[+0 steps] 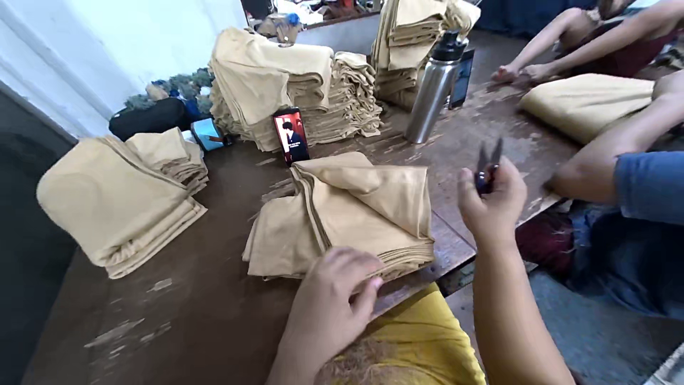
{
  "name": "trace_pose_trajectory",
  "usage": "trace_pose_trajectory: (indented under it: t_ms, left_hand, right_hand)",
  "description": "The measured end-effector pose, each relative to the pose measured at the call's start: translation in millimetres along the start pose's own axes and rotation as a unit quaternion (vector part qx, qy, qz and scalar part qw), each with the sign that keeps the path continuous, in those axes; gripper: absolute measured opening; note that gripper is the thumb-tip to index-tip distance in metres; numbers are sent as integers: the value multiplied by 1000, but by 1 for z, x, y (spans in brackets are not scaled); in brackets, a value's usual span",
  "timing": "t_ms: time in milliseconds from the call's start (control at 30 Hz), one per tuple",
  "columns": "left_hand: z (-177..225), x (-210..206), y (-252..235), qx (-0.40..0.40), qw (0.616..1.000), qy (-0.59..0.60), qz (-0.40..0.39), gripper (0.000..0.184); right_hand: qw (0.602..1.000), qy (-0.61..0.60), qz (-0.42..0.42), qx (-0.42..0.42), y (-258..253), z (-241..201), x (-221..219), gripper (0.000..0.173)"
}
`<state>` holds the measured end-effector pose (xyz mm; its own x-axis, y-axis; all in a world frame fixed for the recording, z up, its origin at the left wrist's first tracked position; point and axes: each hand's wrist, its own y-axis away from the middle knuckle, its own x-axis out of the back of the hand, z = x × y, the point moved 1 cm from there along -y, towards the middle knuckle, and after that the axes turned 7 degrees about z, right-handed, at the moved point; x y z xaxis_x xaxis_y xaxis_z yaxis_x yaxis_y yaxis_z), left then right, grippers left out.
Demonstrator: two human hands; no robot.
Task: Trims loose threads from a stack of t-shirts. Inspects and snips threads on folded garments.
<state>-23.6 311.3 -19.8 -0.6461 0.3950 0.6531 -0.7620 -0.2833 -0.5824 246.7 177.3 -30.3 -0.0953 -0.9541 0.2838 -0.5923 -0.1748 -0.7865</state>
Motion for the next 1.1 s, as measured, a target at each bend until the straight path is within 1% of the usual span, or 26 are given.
trace_pose_trajectory:
  t_ms: [67, 100, 167, 233, 267, 300, 367, 433, 500, 533, 633, 700, 800, 833, 900, 967, 1033, 1100]
  left_hand:
    - [-10, -14, -6, 57, 996, -55, 33, 23]
    - [-14, -18, -6, 75, 994, -60, 48, 22]
    - [-16, -23, -5, 93, 990, -47, 91, 20]
    - [-14, -23, -5, 105, 986, -35, 122, 21]
    - [-14, -23, -5, 109, 985, -38, 131, 21]
    - [-13, -24, -5, 109, 984, -44, 136, 21]
    - [-12, -24, -5, 105, 984, -54, 133, 20]
    - [-10, -24, -4, 100, 986, -61, 117, 20]
    - [-8, -23, -4, 104, 987, -66, 101, 23]
    - [-8, -22, -5, 104, 987, -70, 101, 21]
    - [-12, -23, -8, 99, 986, -76, 110, 17]
    - [-14, -25, -7, 100, 984, -74, 124, 19]
    - [-12, -30, -1, 128, 970, -89, 187, 16]
    - [-11, -30, 0, 137, 964, -103, 205, 18]
    - [-8, -27, -1, 141, 958, -127, 214, 22]
    - [-5, -26, -6, 125, 959, -150, 206, 23]
    - [-3, -26, -12, 93, 964, -159, 190, 24]
    - [0, -30, -19, 77, 976, -99, 177, 25]
  right_hand:
    - [1000, -12, 1, -8, 10, -7, 8, 29]
    - [999, -46, -24, -3, 18, -15, 10, 31]
    - [982, -150, -116, 13, 36, -32, 6, 30]
    - [944, -247, -216, 21, 54, -46, -9, 27]
    - [928, -274, -250, 28, 60, -51, -18, 27]
    - [920, -286, -266, 35, 65, -53, -26, 26]
    - [917, -295, -264, 37, 70, -54, -38, 21]
    - [913, -310, -264, 25, 71, -52, -39, 20]
    - [902, -334, -273, 18, 71, -49, -39, 23]
    - [901, -336, -273, 17, 71, -48, -39, 25]
    - [912, -316, -262, 9, 74, -49, -42, 20]
    - [907, -330, -261, -3, 76, -48, -44, 17]
    - [877, -394, -273, -12, 75, -44, -42, 14]
    - [866, -417, -276, -16, 73, -45, -40, 13]
    - [856, -442, -269, -16, 65, -49, -34, 15]
    - [868, -434, -242, 3, 53, -53, -29, 14]
    - [892, -408, -196, 21, 42, -55, -26, 15]
    - [918, -370, -143, 32, 34, -54, -30, 18]
